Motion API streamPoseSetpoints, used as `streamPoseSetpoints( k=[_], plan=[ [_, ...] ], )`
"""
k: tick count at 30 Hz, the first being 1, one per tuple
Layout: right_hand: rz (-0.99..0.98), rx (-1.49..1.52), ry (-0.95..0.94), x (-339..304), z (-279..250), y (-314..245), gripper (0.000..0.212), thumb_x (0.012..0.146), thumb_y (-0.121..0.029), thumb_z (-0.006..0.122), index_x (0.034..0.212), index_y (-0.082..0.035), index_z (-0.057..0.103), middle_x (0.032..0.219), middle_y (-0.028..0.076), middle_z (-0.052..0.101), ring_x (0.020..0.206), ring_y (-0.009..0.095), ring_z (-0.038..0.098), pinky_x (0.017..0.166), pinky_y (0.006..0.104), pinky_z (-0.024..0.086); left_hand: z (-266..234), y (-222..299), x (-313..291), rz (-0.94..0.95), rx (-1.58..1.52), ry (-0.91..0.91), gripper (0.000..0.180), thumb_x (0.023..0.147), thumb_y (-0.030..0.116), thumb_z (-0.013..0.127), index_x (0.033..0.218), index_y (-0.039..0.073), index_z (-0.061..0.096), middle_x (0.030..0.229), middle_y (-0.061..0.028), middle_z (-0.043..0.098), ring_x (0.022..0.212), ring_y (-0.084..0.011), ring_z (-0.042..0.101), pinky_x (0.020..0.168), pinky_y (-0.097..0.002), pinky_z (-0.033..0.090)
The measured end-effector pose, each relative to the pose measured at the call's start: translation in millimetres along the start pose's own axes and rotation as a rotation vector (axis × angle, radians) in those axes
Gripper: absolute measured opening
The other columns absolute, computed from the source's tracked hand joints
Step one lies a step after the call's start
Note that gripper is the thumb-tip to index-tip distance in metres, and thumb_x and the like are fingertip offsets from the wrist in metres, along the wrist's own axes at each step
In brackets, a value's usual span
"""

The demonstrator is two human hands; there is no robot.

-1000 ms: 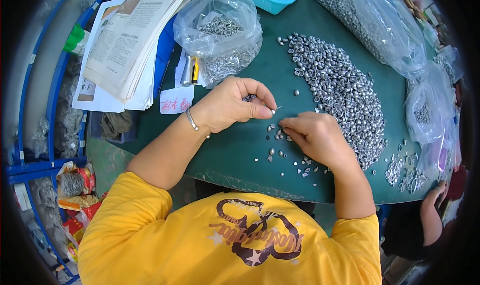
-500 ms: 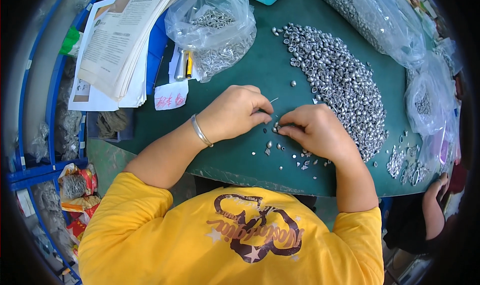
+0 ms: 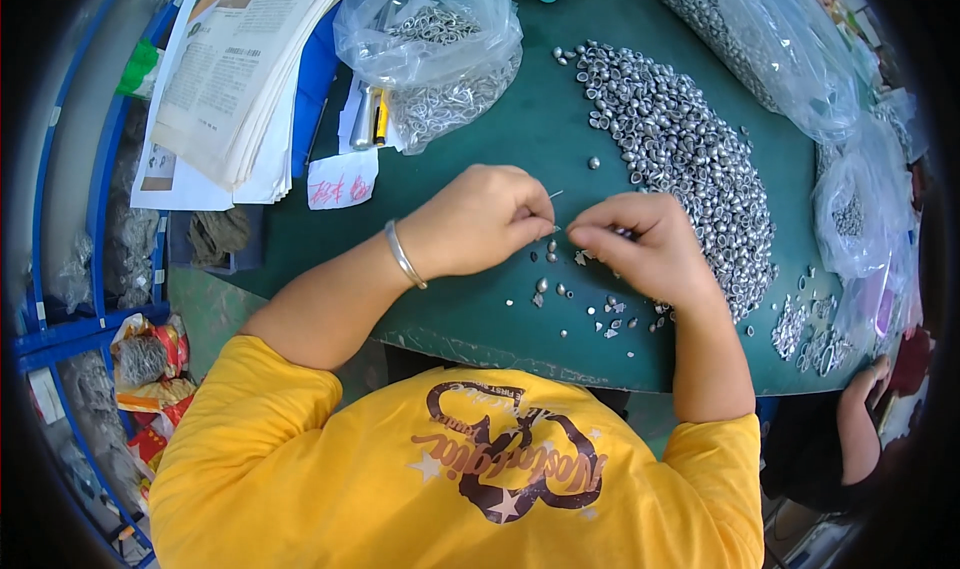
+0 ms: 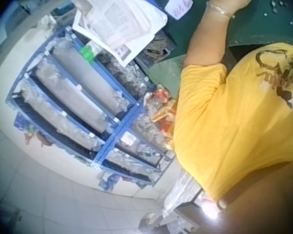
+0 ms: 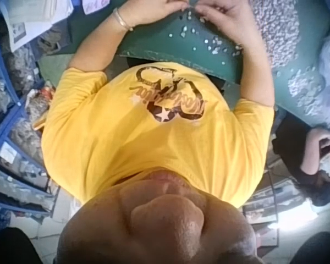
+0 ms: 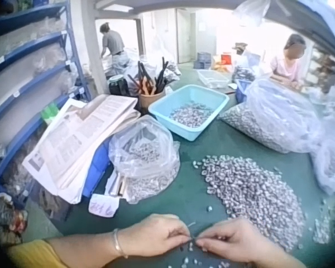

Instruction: The person picks up and examines small metal components by hand, moving them from a large pile on a green table into a blue plastic tray.

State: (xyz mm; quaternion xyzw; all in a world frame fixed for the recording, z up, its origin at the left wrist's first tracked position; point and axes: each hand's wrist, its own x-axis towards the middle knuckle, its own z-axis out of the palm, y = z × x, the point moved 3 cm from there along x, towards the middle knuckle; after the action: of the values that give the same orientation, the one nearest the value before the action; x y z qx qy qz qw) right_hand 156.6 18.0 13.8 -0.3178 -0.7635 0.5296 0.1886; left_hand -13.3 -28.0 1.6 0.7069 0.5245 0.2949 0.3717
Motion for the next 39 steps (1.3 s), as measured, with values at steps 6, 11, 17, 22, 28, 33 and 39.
streamPoseSetpoints(
  k=[6,11,17,22,28,33,39],
  plan=[
    [-0.253,-0.515,-0.043,-1.2,14.7,-6.2,0.011,0.072,-0.010,0.064,0.083,-0.008,0.065,0.070,0.009,0.060,0.066,0.027,0.059,0.059,0.0358,0.048,-13.4,-20.5,3.0,-0.387,-1.061,-0.116,0.014,0.084,0.008,0.057,0.095,-0.001,0.056,0.061,0.0018,0.045,0.051,-0.0008,0.036,0.039,-0.0137,0.022],
    [0.219,0.711,-0.105,1.1,-6.7,10.7,0.011,0.075,-0.007,0.059,0.082,0.001,0.062,0.067,0.000,0.058,0.055,0.005,0.050,0.046,0.0176,0.036,-11.7,-17.3,4.9,-0.330,-1.625,-0.277,0.017,0.088,0.016,0.045,0.086,0.000,0.050,0.081,-0.0059,0.048,0.051,-0.0040,0.039,0.038,-0.0141,0.027],
    [-0.200,-0.348,-0.092,-1.7,8.8,-6.4,0.007,0.072,-0.009,0.067,0.077,-0.004,0.067,0.065,0.010,0.060,0.061,0.024,0.058,0.055,0.0316,0.046,-8.1,-11.9,5.3,-0.166,-0.359,-0.061,0.010,0.071,0.008,0.071,0.079,0.003,0.066,0.065,0.0004,0.055,0.056,-0.0102,0.050,0.051,-0.0213,0.039],
    [-0.249,-0.273,-0.081,0.7,9.5,-4.0,0.009,0.072,-0.009,0.066,0.080,-0.004,0.066,0.067,0.009,0.061,0.058,0.022,0.059,0.055,0.0311,0.047,2.5,-3.2,-1.8,0.110,0.208,-0.056,0.009,0.071,0.007,0.069,0.079,0.005,0.066,0.065,-0.0019,0.055,0.059,-0.0128,0.052,0.057,-0.0270,0.043],
    [0.213,0.728,-0.125,-4.5,-22.0,6.1,0.010,0.075,-0.009,0.066,0.075,0.001,0.066,0.062,-0.001,0.058,0.053,0.005,0.050,0.048,0.0173,0.038,-3.4,-10.2,1.8,-0.441,-1.172,-0.115,0.012,0.082,0.011,0.061,0.085,0.001,0.057,0.061,0.0013,0.049,0.048,-0.0017,0.039,0.040,-0.0137,0.024],
    [-0.123,-0.265,-0.126,-13.8,1.1,-21.5,0.010,0.070,-0.010,0.069,0.077,-0.003,0.067,0.063,0.009,0.059,0.060,0.022,0.058,0.055,0.0313,0.045,-6.7,-3.8,-1.3,-0.373,-0.848,-0.118,0.013,0.078,0.010,0.064,0.084,0.000,0.061,0.064,0.0009,0.052,0.050,-0.0044,0.042,0.042,-0.0152,0.029],
    [-0.205,-0.604,-0.029,-37.3,28.5,-12.0,0.012,0.070,-0.011,0.066,0.081,-0.006,0.065,0.068,0.010,0.060,0.063,0.027,0.059,0.057,0.0354,0.048,7.4,14.4,-5.9,0.143,0.019,-0.267,0.014,0.068,0.011,0.072,0.080,0.007,0.068,0.065,-0.0060,0.055,0.057,-0.0173,0.052,0.054,-0.0266,0.042]
  ],
)
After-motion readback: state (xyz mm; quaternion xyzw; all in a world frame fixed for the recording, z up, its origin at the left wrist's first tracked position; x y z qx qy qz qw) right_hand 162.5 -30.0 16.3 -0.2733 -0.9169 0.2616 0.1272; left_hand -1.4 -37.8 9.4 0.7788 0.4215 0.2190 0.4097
